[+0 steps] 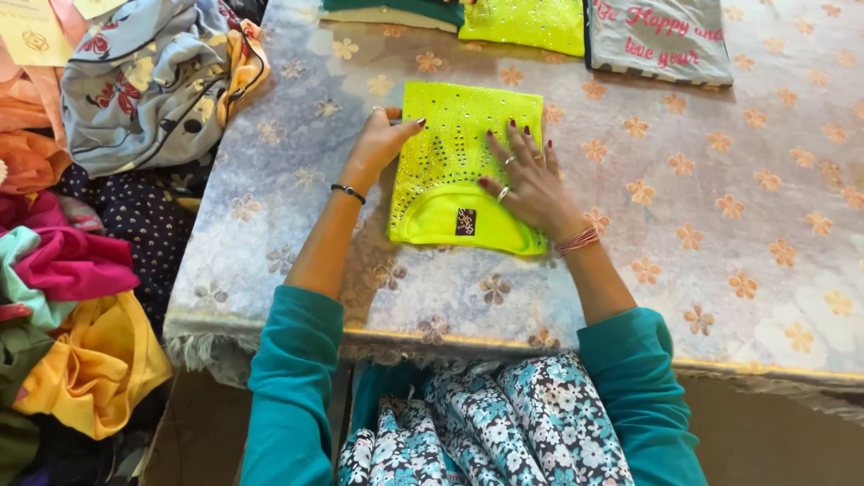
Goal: The person folds a neon green t-shirt on a table, smoothing it out and stacking it with other folded shirts. They then pick up a black t-shirt, lay it flat, and fold it neatly on the table.
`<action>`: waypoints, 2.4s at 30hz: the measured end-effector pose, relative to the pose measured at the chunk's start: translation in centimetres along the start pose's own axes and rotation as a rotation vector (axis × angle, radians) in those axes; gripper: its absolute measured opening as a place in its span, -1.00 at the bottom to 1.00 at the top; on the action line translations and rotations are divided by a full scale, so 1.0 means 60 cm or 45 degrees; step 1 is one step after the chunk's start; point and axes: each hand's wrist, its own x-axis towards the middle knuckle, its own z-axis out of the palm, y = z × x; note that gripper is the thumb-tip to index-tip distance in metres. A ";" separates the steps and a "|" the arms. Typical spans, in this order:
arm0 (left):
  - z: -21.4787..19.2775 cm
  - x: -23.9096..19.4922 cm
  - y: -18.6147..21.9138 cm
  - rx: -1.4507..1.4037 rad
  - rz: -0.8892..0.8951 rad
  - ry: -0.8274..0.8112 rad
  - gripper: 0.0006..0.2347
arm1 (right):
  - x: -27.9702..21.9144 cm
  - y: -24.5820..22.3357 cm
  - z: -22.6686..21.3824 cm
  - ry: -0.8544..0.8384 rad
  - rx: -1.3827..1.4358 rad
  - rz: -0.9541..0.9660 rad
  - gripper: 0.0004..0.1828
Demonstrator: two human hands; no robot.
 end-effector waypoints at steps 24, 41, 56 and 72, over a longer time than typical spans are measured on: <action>-0.017 -0.200 0.208 0.625 -0.711 -1.133 -0.67 | 0.002 0.075 0.001 0.410 0.636 0.638 -0.65; 0.040 -0.138 0.125 0.350 0.687 -0.085 -0.84 | -0.022 0.082 -0.083 -0.282 0.867 0.618 -0.46; 0.187 -0.291 0.113 1.363 1.231 -0.674 -0.21 | -0.011 0.092 -0.041 -0.094 0.961 0.734 -0.61; 0.207 -0.310 0.111 1.243 1.320 -0.822 -0.22 | 0.009 0.104 0.019 0.393 0.477 0.668 -0.68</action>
